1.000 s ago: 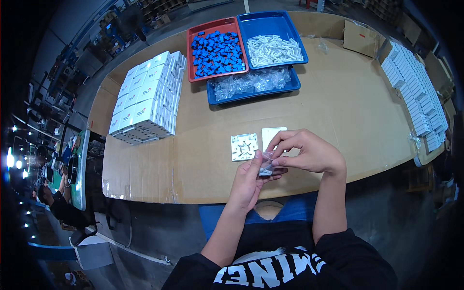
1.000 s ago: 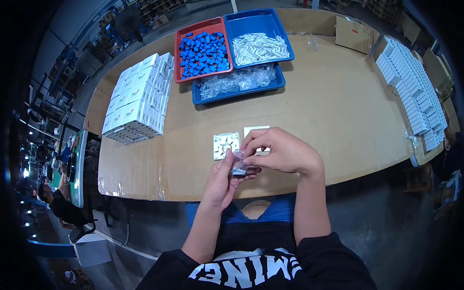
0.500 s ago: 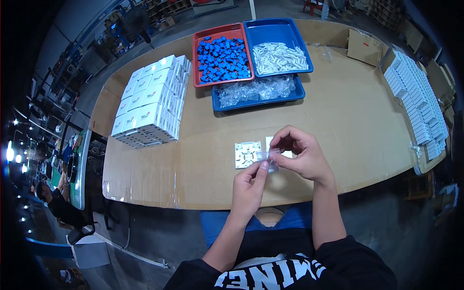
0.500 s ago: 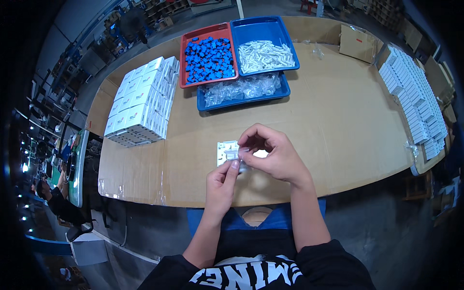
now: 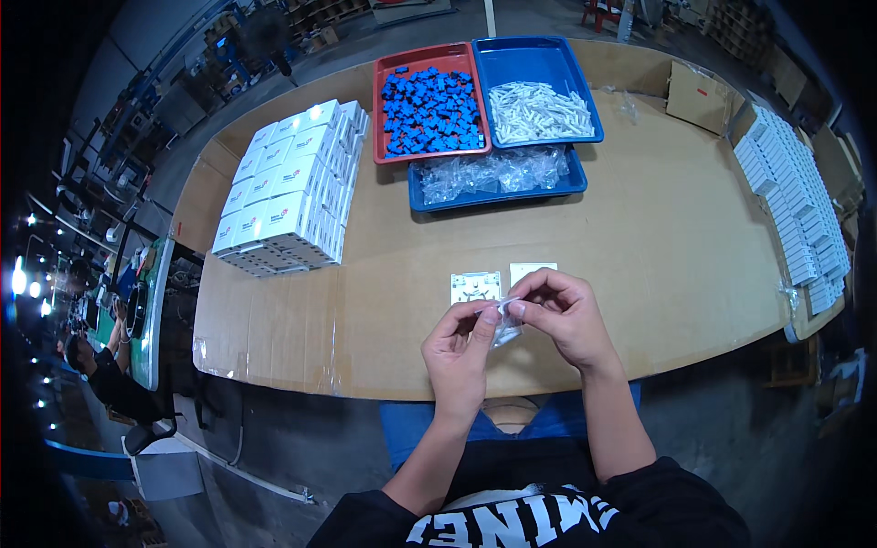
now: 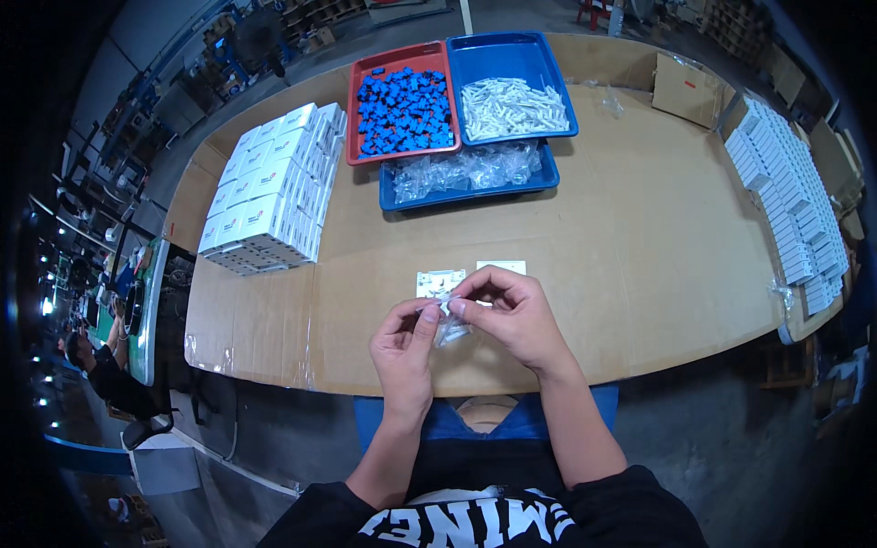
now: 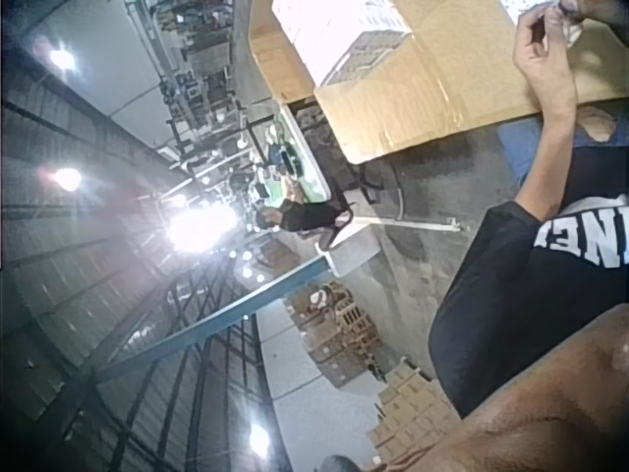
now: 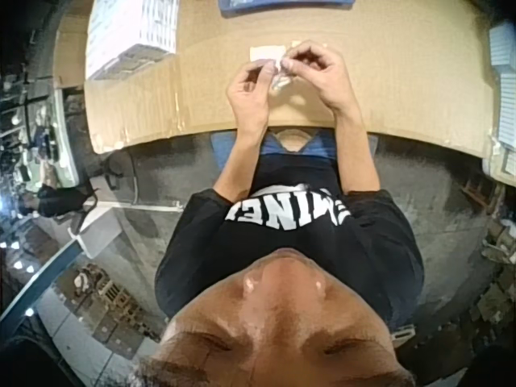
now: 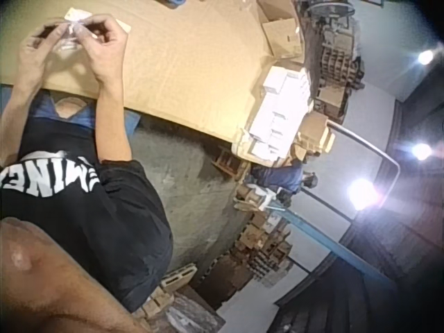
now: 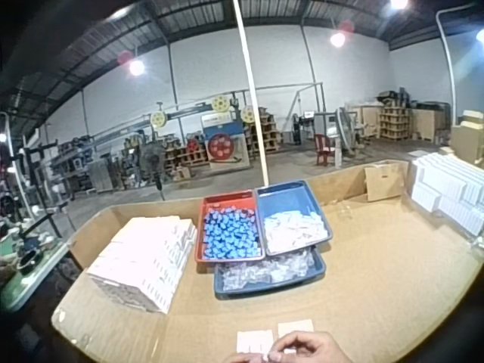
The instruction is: The person assembles electronic components by hand, inserting blue caps, white connectors, and a circuit board into a plastic housing, then places the finished unit onto a stack of completed units.
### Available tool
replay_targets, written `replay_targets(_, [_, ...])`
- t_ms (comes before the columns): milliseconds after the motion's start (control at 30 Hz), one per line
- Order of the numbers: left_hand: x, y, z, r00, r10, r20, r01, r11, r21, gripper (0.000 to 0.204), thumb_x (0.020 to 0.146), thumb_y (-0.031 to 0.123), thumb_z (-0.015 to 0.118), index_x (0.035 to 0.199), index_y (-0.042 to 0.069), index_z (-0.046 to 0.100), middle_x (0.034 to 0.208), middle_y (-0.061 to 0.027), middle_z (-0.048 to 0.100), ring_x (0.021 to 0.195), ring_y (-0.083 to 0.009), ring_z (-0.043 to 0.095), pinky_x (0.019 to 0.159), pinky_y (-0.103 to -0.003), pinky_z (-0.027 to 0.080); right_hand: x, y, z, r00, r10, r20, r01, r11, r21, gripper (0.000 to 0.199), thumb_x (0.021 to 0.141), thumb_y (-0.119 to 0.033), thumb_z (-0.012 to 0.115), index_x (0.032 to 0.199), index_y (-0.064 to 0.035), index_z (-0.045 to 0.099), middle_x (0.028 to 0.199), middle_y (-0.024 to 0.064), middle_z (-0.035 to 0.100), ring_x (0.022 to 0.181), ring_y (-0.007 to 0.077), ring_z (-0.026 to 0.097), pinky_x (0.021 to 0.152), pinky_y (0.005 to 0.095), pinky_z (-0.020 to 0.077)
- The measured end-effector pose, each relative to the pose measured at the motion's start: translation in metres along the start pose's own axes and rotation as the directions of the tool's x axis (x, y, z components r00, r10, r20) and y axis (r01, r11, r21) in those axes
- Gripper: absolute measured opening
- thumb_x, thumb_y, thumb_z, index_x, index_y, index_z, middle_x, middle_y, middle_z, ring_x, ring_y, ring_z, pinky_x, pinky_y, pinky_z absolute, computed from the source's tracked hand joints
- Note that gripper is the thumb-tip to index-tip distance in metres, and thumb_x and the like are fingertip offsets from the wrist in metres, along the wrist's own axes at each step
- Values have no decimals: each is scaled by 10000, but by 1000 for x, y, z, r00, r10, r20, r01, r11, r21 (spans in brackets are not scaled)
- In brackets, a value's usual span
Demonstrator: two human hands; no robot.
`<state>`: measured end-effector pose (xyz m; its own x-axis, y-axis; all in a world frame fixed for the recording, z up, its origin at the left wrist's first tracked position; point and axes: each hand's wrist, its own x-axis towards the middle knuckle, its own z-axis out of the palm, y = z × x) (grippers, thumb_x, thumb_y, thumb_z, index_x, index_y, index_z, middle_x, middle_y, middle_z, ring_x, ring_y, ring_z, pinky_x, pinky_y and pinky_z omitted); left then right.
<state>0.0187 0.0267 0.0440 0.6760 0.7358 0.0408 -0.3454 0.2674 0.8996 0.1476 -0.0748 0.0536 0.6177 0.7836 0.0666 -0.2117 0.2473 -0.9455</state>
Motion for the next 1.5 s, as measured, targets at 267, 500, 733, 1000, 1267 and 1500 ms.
replay_targets(267, [4,-4,0,999,24,27,-27,995,97,165,1001,71,711,1122,-42,707,1022,-77,718,986,-111,648,905,-264,514,-2,3,-5,1000,-14,9,14,1000,17,104,929,-18,752,1019,8,710,969,27,703,883,66,651,773,211,535])
replay_targets(500, [2,-1,5,999,49,-1,-49,993,106,172,1019,84,688,1142,-36,696,1026,-67,722,938,-93,657,863,-246,525,-4,10,0,997,-74,-17,75,992,96,90,952,-18,713,1032,3,679,1001,39,690,943,91,648,839,243,527])
replay_targets(733, [0,-2,1,998,69,-2,-68,988,136,172,1018,88,691,1132,-40,694,1016,-89,743,928,-116,698,856,-251,543,-4,20,5,990,-137,-39,142,971,193,64,974,-51,676,1014,-4,659,1010,49,672,953,94,617,852,252,491])
replay_targets(1000, [-1,-8,-3,994,100,37,-105,978,182,170,1020,81,686,1130,-48,690,1029,-111,749,923,-129,712,850,-254,551,-4,25,1,973,-229,-36,231,955,187,72,965,-24,685,1020,7,650,1006,68,675,958,107,625,865,270,502])
replay_targets(1267, [-2,-1,-6,987,159,20,-160,958,238,169,1026,77,674,1140,-47,677,1016,-88,728,941,-116,685,869,-256,541,-4,20,4,982,-185,-44,189,975,113,104,941,17,715,1033,15,665,1027,79,690,996,137,650,900,290,532])
replay_targets(1500, [-2,2,-3,982,185,30,-187,952,242,167,1025,77,676,1137,-46,679,1005,-83,722,925,-108,675,851,-249,535,-4,19,6,980,-199,-25,201,967,156,68,958,15,691,1014,10,653,1017,75,671,984,130,629,885,283,513])
